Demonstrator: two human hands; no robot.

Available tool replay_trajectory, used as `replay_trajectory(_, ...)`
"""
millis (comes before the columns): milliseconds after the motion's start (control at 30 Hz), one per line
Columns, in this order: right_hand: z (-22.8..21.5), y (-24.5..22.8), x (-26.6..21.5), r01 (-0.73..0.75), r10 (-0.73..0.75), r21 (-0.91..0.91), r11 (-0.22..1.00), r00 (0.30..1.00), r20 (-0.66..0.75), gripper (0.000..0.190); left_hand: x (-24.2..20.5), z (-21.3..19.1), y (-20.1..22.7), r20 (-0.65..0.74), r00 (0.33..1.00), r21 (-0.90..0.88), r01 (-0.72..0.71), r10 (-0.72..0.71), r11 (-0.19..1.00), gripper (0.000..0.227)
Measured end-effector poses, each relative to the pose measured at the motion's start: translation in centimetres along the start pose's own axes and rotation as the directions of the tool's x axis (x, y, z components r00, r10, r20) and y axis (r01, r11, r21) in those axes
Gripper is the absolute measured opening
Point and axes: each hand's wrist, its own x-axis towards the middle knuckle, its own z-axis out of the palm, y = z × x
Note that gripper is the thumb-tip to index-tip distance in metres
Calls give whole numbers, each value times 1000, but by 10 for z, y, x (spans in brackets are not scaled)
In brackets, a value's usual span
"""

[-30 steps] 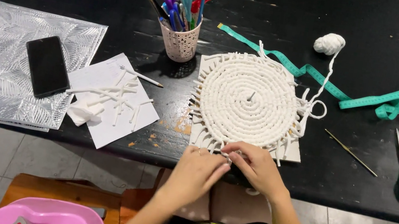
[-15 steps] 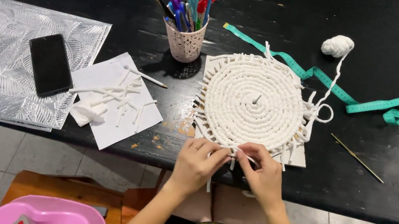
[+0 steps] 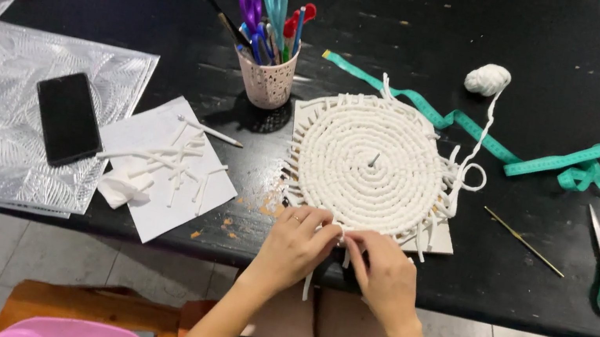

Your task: Weaving a circular mat using white cord and a crochet hook on a workshop table.

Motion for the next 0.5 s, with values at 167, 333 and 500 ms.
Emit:
replay_trajectory(167,-1,5,-2,55,-58,61,997,998,38,16,-2,6,-2,30,998,-36,50,-49,998,5)
replay_trajectory(333,-6,2,2,17,-24,87,996,997,70,19,-5,3,5,-29,996,-43,78,-79,996,6)
replay_trajectory(500,-6,3,0,-153,106,187,970,965,242,18,-16,9,5,-147,979,-82,132,-143,988,13)
